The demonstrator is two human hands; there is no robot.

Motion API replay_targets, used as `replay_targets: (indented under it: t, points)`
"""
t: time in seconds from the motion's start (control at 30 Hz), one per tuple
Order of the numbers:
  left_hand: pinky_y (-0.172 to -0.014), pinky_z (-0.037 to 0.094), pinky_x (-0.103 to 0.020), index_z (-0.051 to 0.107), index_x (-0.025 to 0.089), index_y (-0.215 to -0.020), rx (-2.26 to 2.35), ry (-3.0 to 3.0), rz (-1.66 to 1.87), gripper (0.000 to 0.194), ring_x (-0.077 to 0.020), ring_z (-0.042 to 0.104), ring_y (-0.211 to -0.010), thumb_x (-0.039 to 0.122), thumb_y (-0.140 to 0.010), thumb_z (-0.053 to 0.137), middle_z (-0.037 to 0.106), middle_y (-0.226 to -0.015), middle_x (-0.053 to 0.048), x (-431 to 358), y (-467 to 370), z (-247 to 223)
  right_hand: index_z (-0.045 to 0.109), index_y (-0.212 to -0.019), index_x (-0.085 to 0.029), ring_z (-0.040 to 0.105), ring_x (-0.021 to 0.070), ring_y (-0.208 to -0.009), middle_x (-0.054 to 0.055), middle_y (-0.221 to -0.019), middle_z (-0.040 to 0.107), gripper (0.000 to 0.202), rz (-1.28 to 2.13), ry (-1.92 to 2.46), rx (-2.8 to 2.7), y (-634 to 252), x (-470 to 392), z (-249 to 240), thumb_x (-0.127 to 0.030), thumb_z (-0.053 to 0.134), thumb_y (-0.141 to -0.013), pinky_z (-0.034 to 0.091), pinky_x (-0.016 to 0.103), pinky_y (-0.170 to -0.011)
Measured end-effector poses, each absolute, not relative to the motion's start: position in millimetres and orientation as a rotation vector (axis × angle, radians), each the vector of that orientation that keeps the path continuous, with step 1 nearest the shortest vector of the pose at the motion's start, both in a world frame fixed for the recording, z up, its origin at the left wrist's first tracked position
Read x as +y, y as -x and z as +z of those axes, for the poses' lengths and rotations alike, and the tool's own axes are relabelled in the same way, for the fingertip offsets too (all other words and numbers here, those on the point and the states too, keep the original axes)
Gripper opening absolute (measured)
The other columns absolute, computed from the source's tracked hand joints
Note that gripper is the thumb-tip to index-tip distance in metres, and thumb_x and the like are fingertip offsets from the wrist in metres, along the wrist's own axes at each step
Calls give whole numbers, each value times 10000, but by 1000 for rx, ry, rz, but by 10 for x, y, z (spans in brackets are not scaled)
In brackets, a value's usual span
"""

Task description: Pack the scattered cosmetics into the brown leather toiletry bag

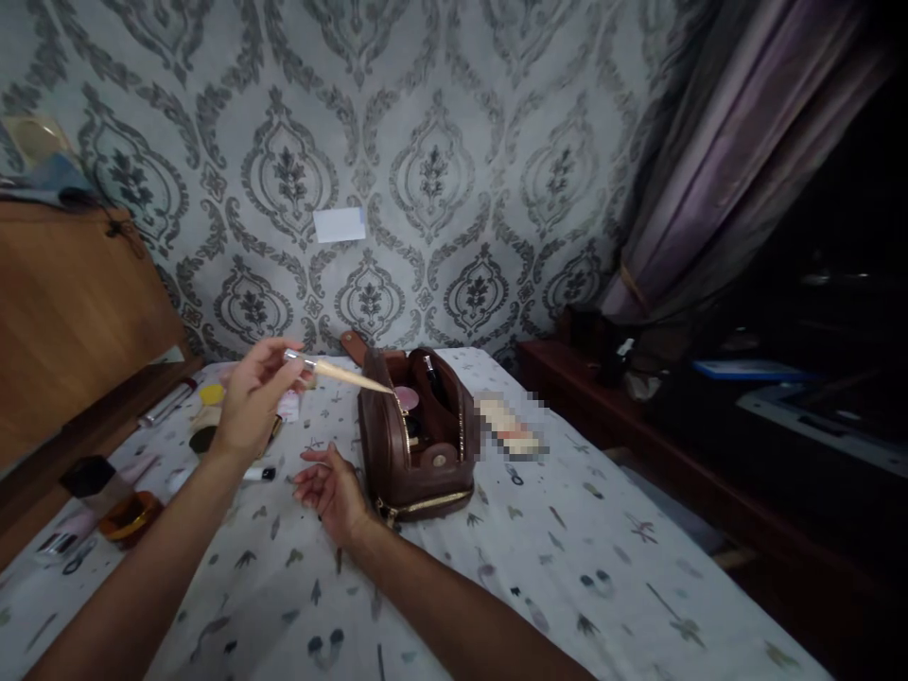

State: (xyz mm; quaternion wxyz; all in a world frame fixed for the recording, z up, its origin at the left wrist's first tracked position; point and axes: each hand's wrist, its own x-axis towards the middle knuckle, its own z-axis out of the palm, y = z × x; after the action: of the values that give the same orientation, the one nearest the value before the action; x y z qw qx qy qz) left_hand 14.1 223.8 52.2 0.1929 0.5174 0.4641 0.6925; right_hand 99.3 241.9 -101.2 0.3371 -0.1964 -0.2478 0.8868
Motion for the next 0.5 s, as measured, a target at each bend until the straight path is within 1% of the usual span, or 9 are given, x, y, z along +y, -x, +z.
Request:
replay_targets:
  t: [0.1, 0.17, 0.23, 0.3, 0.33, 0.4, 0.5]
  points:
    - [-608, 452, -231, 624, 190, -996, 1333, -1710, 1843, 277, -143, 606, -690, 373, -793, 673, 642, -764, 13, 2385, -350, 618, 666, -851, -123, 593, 120, -442, 42, -574, 666, 486, 2326, 527, -636, -983, 2424, -1014, -505, 396, -983, 339, 201, -440]
    - [-666, 461, -242, 621, 189, -1002, 1339, -1863, 1751, 239, -154, 622, -756, 349, -826, 636, 666, -834, -3, 2488, -493, 651, 660, -850, -121, 588, 120, -432, 44, -570, 666, 492, 2329, 520, -631, -974, 2429, -1015, -506, 386, -988, 322, 199, -427]
    - [-706, 460, -248, 619, 186, -994, 1356, -1984, 1655, 204, -165, 627, -818, 322, -843, 608, 673, -878, -14, 2589, -638, 662, 652, -846, -123, 586, 119, -426, 47, -569, 667, 502, 2330, 519, -627, -966, 2433, -1014, -475, 335, -1010, 315, 200, -422]
    - [-679, 450, -245, 620, 190, -984, 1403, -2096, 1544, 176, -165, 623, -795, 298, -848, 589, 668, -833, -3, 2685, -775, 653, 645, -836, -127, 583, 120, -422, 44, -560, 660, 509, 2336, 532, -621, -960, 2436, -1015, -437, 288, -1025, 315, 203, -421]
    - [-659, 442, -244, 623, 194, -982, 1438, -2149, 1482, 165, -162, 618, -760, 287, -851, 583, 663, -800, 7, 2731, -837, 644, 641, -825, -129, 576, 121, -417, 40, -552, 653, 502, 2343, 537, -620, -956, 2438, -1016, -437, 297, -1022, 316, 205, -419]
    - [-641, 429, -250, 629, 201, -981, 1528, -2240, 1362, 147, -157, 605, -698, 255, -854, 579, 662, -765, 18, 2817, -944, 619, 633, -791, -136, 559, 120, -410, 29, -540, 638, 463, 2349, 541, -617, -944, 2440, -1025, -478, 390, -987, 316, 207, -418]
    - [-668, 429, -269, 635, 205, -1001, 1636, -2350, 1217, 149, -168, 613, -700, 212, -864, 576, 697, -816, 5, 2927, -1057, 571, 615, -718, -149, 553, 121, -425, 14, -547, 627, 409, 2313, 548, -612, -916, 2443, -1055, -492, 515, -918, 314, 210, -420]
